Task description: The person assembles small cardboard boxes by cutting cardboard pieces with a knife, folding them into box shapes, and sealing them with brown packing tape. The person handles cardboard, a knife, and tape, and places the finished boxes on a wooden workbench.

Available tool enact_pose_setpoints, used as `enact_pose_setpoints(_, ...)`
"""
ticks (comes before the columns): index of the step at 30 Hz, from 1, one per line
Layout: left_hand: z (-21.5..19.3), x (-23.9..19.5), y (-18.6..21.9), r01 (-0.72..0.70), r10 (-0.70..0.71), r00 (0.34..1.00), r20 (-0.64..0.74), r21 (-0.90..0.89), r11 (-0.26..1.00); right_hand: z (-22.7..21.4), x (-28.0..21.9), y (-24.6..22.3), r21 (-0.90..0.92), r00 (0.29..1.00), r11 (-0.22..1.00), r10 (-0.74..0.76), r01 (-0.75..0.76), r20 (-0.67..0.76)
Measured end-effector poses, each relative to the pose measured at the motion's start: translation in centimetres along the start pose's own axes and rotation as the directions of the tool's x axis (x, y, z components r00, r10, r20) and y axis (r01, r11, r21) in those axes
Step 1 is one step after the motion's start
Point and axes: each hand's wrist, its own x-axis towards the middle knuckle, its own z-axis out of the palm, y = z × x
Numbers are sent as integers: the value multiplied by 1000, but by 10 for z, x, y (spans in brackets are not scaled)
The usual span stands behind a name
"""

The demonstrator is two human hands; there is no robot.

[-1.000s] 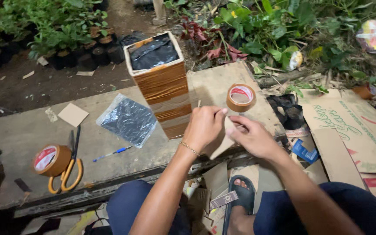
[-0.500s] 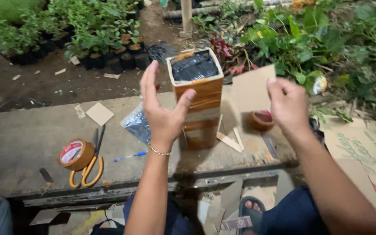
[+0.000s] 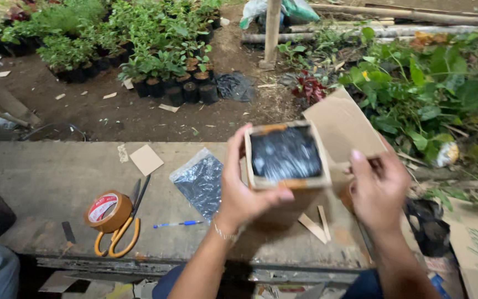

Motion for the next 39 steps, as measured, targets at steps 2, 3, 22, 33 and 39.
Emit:
enact_pose_setpoints(2,-2,-13,6,-81,75,996,51,128,989,-7,-14,-15,-48,1000,999,16,-16,15)
enact_pose_setpoints(3,-3,-22,10,-126,115,991,67,183,975,-10,-24,-22,-71,999,997,18,-15,39)
enact_pose_setpoints(22,11,-54,32,-354,306,934,182,386,852,-22,-32,-100,-150,729,835,-357,529,585)
enact_pose_setpoints(33,15,-58,33,-410,361,911,198,362,837,-39,-48,-92,-79,739,898,-303,433,602)
enact_pose_setpoints(39,15,-61,28,-403,359,915,185,348,847,-42,-44,-83,-56,709,902,-298,429,639)
